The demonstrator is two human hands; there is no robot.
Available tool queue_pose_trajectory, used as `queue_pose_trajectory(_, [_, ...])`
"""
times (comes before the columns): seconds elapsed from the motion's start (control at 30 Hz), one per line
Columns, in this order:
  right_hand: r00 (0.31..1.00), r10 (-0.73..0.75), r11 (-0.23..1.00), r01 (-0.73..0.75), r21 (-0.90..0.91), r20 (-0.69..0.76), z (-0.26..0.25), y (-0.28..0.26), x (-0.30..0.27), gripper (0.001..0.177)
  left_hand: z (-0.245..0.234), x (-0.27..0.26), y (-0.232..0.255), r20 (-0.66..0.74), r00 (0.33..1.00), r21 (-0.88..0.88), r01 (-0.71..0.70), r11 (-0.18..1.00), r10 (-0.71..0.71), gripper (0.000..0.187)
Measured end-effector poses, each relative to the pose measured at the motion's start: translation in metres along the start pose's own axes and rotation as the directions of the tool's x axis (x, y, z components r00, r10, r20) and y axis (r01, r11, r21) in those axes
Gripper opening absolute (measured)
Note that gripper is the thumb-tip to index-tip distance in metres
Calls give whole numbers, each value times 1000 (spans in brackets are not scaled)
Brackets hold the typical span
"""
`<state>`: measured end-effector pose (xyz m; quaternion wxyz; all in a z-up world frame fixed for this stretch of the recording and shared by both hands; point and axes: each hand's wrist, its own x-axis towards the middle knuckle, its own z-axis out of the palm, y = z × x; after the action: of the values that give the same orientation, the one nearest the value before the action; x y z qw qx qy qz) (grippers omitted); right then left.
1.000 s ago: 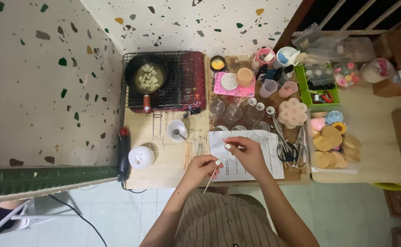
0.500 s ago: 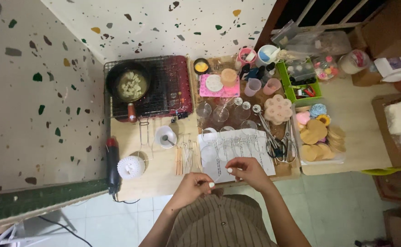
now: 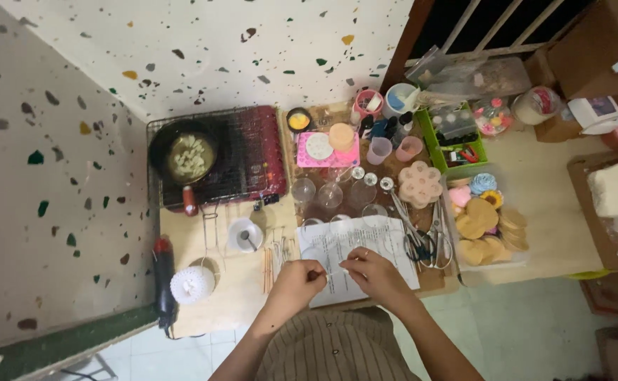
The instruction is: Preparing candle wicks by threading them through holders and placing them in glass jars.
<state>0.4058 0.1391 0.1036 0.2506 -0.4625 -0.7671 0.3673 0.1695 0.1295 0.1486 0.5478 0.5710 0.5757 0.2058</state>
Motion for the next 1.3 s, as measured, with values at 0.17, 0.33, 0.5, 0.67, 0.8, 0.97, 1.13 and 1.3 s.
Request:
queue_pose_trajectory(0.17, [979,-54,996,39,-80,-198,-36,80,57,22,3,47,19,-107,993,-51,-50,997,44,21])
queue_pose_trajectory(0.33, [755,524,672,-80,737,-395,-47,349,224,21,-4,94,20,-322,945,-315,-61,947,-46,27])
queue_pose_trajectory(0.5, [681,579,810,-418,412,-448,-41,482,354,23,-7,130,-20,-356,911,-404,50,913,-208,29])
queue_pose_trajectory(0.67, [604,677,735,-523,430,-422,-24,489,377,35,-15,141,-40,-404,834,-490,149,859,-376,29])
queue_pose_trajectory(0.8, [662,618,786,-515,341,-425,-33,501,341,19,-21,165,-52,-450,803,-463,164,871,-390,30])
queue_pose_trajectory(0.97, [511,857,344,-477,809,-64,-61,418,375,13,-26,235,-59,-460,837,-483,44,875,-296,26])
queue_pose_trajectory(1.13, [558,823,393,-424,816,-106,-65,424,389,14,-36,344,-41,-391,901,307,-62,950,185,33])
queue_pose_trajectory(1.3, [633,758,449,-331,830,-158,-75,400,359,21,-36,434,-74,-57,926,698,-230,679,372,78])
